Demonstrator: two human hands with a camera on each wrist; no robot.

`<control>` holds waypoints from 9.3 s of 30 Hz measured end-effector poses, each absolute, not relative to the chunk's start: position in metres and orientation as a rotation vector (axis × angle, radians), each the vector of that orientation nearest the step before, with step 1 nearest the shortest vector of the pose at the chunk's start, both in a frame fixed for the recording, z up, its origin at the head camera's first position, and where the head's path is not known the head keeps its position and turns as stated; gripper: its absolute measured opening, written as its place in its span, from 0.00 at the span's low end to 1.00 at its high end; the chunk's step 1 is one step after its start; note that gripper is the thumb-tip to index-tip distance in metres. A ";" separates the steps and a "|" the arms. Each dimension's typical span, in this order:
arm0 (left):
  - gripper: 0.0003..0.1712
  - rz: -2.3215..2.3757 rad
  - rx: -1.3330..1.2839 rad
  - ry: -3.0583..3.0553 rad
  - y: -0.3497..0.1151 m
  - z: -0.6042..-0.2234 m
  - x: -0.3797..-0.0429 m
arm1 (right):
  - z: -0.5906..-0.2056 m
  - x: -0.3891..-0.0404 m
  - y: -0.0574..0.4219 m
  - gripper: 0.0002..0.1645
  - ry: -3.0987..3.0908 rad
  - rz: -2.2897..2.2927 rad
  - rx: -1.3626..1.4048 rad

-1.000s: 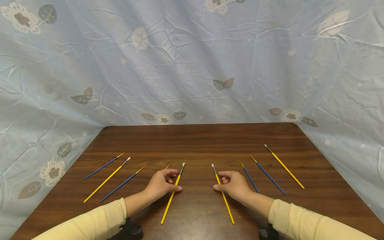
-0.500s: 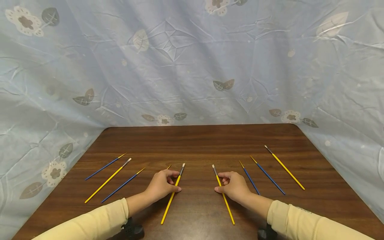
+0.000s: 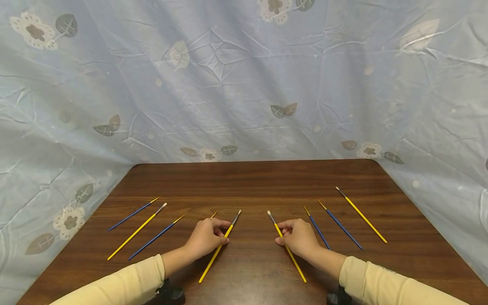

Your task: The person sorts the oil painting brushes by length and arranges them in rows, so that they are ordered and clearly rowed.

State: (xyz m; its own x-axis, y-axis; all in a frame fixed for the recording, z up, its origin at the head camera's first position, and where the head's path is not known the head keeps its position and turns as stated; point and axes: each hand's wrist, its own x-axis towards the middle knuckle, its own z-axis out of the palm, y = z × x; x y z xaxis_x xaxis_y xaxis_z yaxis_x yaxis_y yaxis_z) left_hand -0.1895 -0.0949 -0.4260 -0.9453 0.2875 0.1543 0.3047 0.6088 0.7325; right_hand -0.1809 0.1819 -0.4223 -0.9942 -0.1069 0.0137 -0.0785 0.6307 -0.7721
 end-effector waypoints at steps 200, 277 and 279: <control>0.11 -1.784 0.415 -2.550 -0.024 -0.426 -0.370 | -0.427 -0.378 0.143 0.20 2.483 -1.760 0.246; 0.17 -1.711 0.075 -2.609 -0.049 -0.384 -0.363 | -0.383 -0.363 0.164 0.26 2.466 -1.762 0.039; 0.19 -1.731 0.035 -2.610 -0.054 -0.380 -0.361 | -0.379 -0.362 0.168 0.26 2.459 -1.755 0.018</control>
